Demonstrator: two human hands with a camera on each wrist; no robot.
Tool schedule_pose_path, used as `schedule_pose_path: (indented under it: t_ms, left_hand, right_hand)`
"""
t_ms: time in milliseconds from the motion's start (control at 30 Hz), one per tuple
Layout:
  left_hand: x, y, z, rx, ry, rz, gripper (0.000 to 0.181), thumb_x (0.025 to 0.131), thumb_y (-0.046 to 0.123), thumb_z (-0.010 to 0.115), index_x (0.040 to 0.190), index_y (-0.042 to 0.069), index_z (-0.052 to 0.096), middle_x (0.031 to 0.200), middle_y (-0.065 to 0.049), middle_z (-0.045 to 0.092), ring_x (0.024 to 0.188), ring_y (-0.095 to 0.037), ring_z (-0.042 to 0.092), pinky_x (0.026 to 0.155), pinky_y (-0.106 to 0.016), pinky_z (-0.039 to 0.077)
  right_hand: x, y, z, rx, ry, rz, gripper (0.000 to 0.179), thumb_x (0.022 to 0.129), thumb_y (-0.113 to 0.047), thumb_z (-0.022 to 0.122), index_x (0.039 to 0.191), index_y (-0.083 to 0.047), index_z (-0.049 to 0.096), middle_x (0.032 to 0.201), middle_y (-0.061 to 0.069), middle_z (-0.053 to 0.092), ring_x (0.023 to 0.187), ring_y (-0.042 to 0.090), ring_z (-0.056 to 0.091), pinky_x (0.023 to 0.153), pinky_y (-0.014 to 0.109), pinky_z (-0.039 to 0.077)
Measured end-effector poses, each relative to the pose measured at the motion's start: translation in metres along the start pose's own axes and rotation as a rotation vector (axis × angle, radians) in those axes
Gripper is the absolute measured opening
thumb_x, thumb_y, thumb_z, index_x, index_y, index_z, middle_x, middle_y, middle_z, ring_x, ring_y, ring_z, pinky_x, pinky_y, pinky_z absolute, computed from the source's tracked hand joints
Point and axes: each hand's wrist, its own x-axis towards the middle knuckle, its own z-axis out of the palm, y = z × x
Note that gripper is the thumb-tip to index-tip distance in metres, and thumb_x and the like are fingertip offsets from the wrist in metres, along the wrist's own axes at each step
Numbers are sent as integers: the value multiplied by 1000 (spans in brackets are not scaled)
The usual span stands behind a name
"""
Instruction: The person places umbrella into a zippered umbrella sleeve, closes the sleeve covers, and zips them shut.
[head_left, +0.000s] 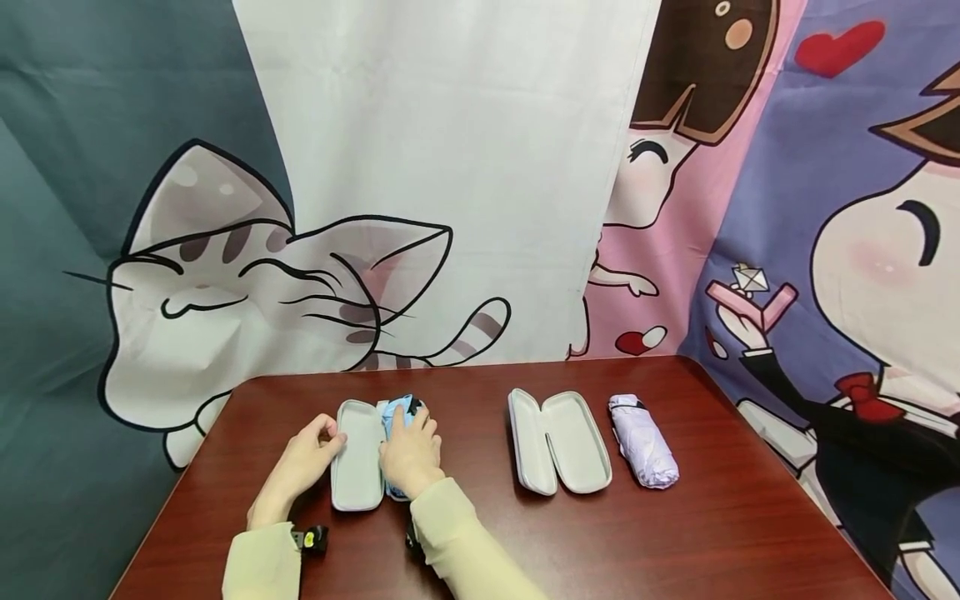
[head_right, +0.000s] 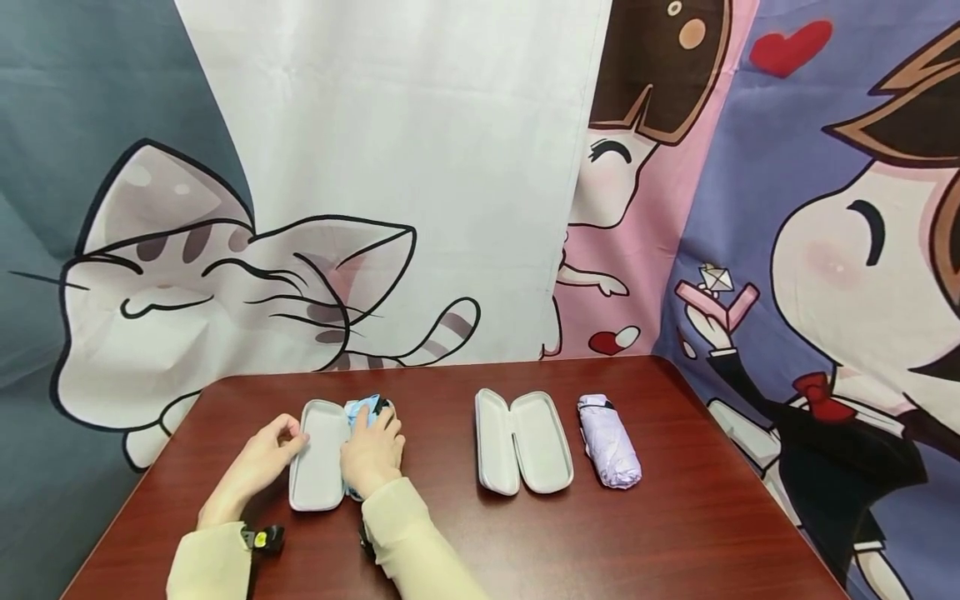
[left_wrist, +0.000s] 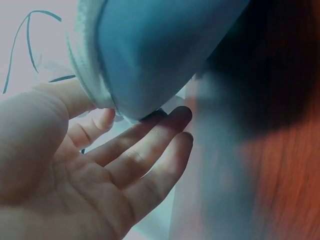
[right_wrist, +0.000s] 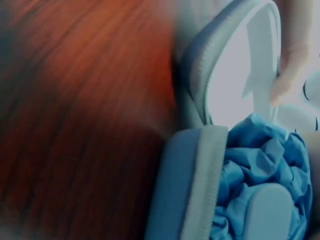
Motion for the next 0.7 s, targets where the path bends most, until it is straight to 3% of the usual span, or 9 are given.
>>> schedule_pose_path:
  t_ms: [167, 500, 700]
  left_hand:
    - [-2, 0, -2, 26, 9, -23, 16, 96, 18, 60, 96, 9, 46, 60, 2, 39, 57, -14, 42, 55, -27, 35]
    - [-1, 5, 4, 22, -2, -13, 15, 96, 19, 58, 94, 9, 47, 59, 2, 37, 54, -13, 39, 54, -27, 34]
    - [0, 6, 3, 33, -1, -18, 16, 97, 20, 59, 94, 10, 47, 59, 2, 37, 54, -13, 39, 53, -27, 33]
  right_hand:
    - [-4, -6, 7, -17, 5, 1, 62, 96, -39, 56, 151, -18, 36, 140, 21, 35, 117, 34, 42, 82, 40, 42]
    - [-7, 0, 13, -51, 55, 4, 61, 97, -38, 51, 152, -18, 34, 144, 24, 35, 127, 36, 37, 95, 47, 35]
    - [-4, 3, 13, 2, 36, 1, 61, 97, -36, 52, 152, -18, 34, 145, 23, 34, 127, 36, 36, 93, 48, 35]
